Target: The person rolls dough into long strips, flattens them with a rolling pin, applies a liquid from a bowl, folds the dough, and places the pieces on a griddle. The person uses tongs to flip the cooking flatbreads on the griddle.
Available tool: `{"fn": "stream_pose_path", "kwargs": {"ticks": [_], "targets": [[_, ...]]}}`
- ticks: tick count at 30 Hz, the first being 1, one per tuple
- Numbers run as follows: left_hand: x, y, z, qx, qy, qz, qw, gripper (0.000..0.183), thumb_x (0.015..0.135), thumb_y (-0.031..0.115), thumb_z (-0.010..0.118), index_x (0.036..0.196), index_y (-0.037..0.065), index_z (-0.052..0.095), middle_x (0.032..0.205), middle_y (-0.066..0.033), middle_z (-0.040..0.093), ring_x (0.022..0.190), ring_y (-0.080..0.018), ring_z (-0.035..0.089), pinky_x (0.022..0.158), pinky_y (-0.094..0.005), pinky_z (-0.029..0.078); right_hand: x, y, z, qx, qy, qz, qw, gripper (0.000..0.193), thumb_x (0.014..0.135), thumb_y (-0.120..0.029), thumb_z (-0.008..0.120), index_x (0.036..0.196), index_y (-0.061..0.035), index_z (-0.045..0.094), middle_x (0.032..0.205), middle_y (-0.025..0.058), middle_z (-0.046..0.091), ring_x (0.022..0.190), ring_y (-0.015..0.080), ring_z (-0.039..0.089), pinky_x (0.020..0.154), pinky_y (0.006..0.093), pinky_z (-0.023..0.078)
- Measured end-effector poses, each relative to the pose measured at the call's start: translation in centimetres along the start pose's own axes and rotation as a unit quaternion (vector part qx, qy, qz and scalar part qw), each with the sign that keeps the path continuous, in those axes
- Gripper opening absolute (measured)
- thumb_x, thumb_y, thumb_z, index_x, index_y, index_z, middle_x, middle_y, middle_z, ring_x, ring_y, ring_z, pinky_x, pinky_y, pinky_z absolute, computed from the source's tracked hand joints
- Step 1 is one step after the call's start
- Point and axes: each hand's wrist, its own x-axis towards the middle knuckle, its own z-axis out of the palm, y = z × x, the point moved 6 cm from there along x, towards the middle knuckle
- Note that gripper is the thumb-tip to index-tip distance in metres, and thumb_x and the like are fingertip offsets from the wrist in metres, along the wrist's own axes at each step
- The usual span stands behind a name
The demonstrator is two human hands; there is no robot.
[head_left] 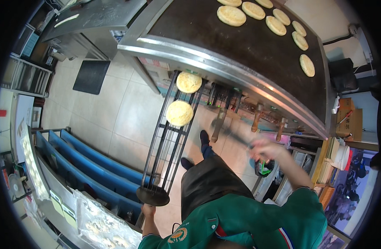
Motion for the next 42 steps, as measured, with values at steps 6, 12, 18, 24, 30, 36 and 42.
{"fn": "stream_pose_path", "kwargs": {"ticks": [6, 12, 18, 24, 30, 36, 42], "targets": [[0.8, 1.4, 0.2, 0.033, 0.001, 0.003, 0.999, 0.041, 0.082, 0.046, 0.073, 0.109, 0.015, 0.077, 0.103, -0.0155, 0.075, 0.106, -0.0369, 0.068, 0.107, -0.0504, 0.041, 6.5, -27.6, -11.4, 0.039, 0.129, -0.147, 0.98, 0.038, 0.097, -0.034, 0.068, 0.112, 0.001, 0.064, 0.088, 0.0087, 0.069, 0.065, 0.0128, 0.068, 0.056, 0.0273, 0.059], [1.4, 0.3, 1.2, 0.005, 0.041, 0.063, 0.997, 0.051, 0.087, 0.055, 0.064, 0.124, 0.019, 0.072, 0.114, -0.0137, 0.074, 0.114, -0.0369, 0.065, 0.112, -0.0552, 0.033, 15.0, -35.9, -9.1, 0.015, 0.236, -0.22, 0.946, 0.025, 0.1, -0.025, 0.065, 0.108, -0.0006, 0.064, 0.09, 0.0057, 0.068, 0.066, 0.0096, 0.061, 0.057, 0.0239, 0.055], [2.8, 1.3, 2.3, 0.049, 0.029, 0.1, 0.993, 0.039, 0.083, 0.047, 0.072, 0.096, 0.011, 0.075, 0.088, -0.0165, 0.074, 0.094, -0.0396, 0.068, 0.105, -0.0575, 0.04, 9.8, -16.9, 5.0, -0.094, 0.064, -0.336, 0.935, 0.025, 0.1, -0.023, 0.062, 0.113, -0.0022, 0.065, 0.091, 0.0022, 0.067, 0.071, 0.0088, 0.061, 0.067, 0.0237, 0.051], [5.3, 7.7, 1.8, 0.067, -0.029, 0.088, 0.993, 0.036, 0.079, 0.045, 0.079, 0.083, 0.009, 0.075, 0.083, -0.0164, 0.072, 0.087, -0.036, 0.069, 0.097, -0.0485, 0.046, 17.1, 5.1, 13.6, 0.003, 0.065, -0.151, 0.986, 0.018, 0.103, -0.017, 0.06, 0.109, -0.0011, 0.066, 0.085, 0.0011, 0.066, 0.065, 0.0059, 0.057, 0.06, 0.0227, 0.048], [6.5, 16.5, 0.0, 0.05, 0.009, 0.11, 0.993, 0.043, 0.083, 0.048, 0.075, 0.082, 0.005, 0.075, 0.081, -0.0197, 0.072, 0.085, -0.0397, 0.068, 0.092, -0.0475, 0.048, 22.4, 10.1, 10.1, 0.057, 0.075, -0.096, 0.991, 0.017, 0.102, -0.022, 0.063, 0.101, -0.0058, 0.067, 0.082, -0.0019, 0.065, 0.064, 0.0056, 0.059, 0.057, 0.0199, 0.047], [10.1, 25.5, -0.8, 0.041, 0.013, 0.113, 0.993, 0.041, 0.083, 0.048, 0.073, 0.09, 0.008, 0.078, 0.086, -0.0193, 0.074, 0.087, -0.0362, 0.071, 0.093, -0.0471, 0.048, 1.6, 9.3, 4.9, -0.092, -0.049, 0.043, 0.994, 0.016, 0.096, -0.015, 0.065, 0.096, 0.001, 0.069, 0.076, 0.0043, 0.067, 0.061, 0.0091, 0.06, 0.057, 0.0235, 0.047], [14.8, 36.1, -0.4, 0.066, 0.008, 0.119, 0.991, 0.047, 0.082, 0.052, 0.074, 0.099, 0.009, 0.078, 0.091, -0.0196, 0.075, 0.091, -0.037, 0.073, 0.087, -0.0465, 0.055, -11.8, -9.1, -9.6, -0.01, 0.079, -0.14, 0.987, 0.041, 0.09, -0.031, 0.075, 0.114, 0.002, 0.068, 0.093, 0.0092, 0.073, 0.07, 0.0129, 0.066, 0.064, 0.0265, 0.054]]}}
